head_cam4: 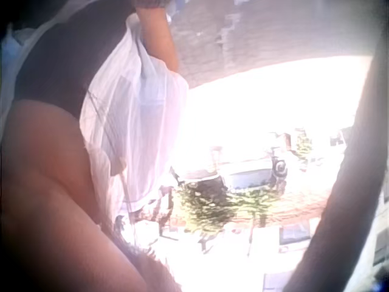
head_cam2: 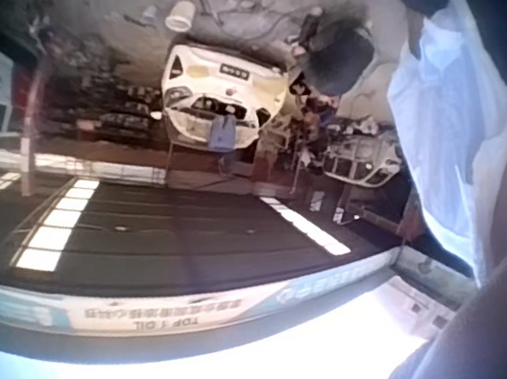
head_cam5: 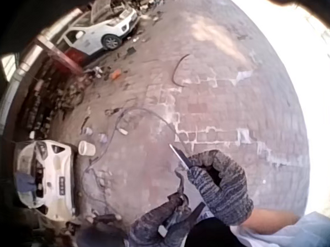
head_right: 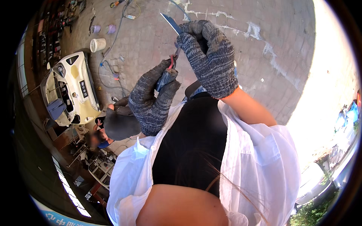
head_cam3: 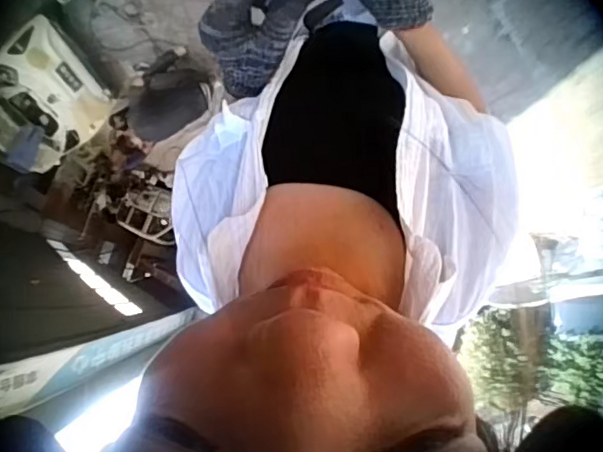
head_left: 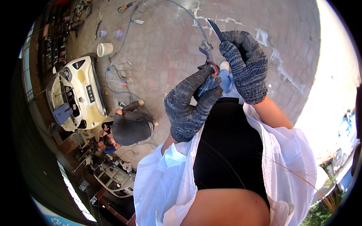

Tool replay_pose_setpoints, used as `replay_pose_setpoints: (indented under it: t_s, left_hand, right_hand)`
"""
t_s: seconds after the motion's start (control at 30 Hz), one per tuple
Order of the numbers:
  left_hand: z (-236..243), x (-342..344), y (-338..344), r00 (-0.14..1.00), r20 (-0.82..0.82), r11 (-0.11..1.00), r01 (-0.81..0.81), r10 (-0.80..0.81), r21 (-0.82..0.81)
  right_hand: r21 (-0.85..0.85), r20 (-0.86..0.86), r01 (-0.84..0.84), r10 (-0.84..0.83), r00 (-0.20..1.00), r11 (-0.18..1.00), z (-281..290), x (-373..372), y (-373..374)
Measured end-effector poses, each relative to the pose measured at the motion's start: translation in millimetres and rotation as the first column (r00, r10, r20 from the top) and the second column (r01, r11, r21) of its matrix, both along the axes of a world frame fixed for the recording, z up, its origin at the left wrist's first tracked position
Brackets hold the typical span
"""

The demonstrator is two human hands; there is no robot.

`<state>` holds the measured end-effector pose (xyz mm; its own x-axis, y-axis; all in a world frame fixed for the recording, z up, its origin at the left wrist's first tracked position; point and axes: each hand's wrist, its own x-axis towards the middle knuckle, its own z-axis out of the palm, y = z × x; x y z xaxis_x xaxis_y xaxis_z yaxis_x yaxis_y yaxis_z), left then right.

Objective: The person holds a black electrical connector with red and blue wires, manipulating it with gloved hands. They use a knife to strip the wire insulation and then use a screwdriver to adjust the internal components of the connector.

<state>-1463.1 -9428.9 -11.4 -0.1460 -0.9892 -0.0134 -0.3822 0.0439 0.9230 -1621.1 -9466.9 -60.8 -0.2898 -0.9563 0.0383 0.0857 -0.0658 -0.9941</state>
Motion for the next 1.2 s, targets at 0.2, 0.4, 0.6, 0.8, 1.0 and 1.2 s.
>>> replay_pose_setpoints:
  t_s: [0.2, 0.4, 0.6, 0.8, 1.0, 1.2]
  left_hand:
    - [4, 6, -6, 0.994, 0.099, 0.994, 0.048, -0.039, -0.095]
    - [4, 9, -7, 1.0, -0.001, 0.997, 0.013, -0.013, -0.079]
    - [0, 12, -5, 0.996, -0.081, 0.992, 0.025, -0.035, -0.122]
    - [-4, 16, -8, 0.994, -0.097, 0.979, 0.033, -0.054, -0.203]
    - [0, 20, -6, 0.994, -0.103, 0.991, 0.013, -0.026, -0.13]
    - [-3, 23, -3, 0.996, -0.085, 0.991, -0.003, -0.009, -0.135]
  right_hand:
    - [0.073, -0.154, -0.071, 0.082, 0.985, 0.995, -2, -3, 16]
    - [-0.071, -0.085, -0.19, 0.184, 0.979, 0.979, 12, -7, 42]
    - [-0.314, -0.502, -0.297, 0.108, 0.858, 0.902, 24, -5, 39]
    - [-0.202, -0.299, -0.292, 0.225, 0.927, 0.935, 32, -3, 37]
    - [0.1, 0.084, -0.27, 0.263, 0.961, 0.958, 38, 3, 41]
    - [0.259, 0.193, -0.525, 0.489, 0.851, 0.811, 34, -9, 32]
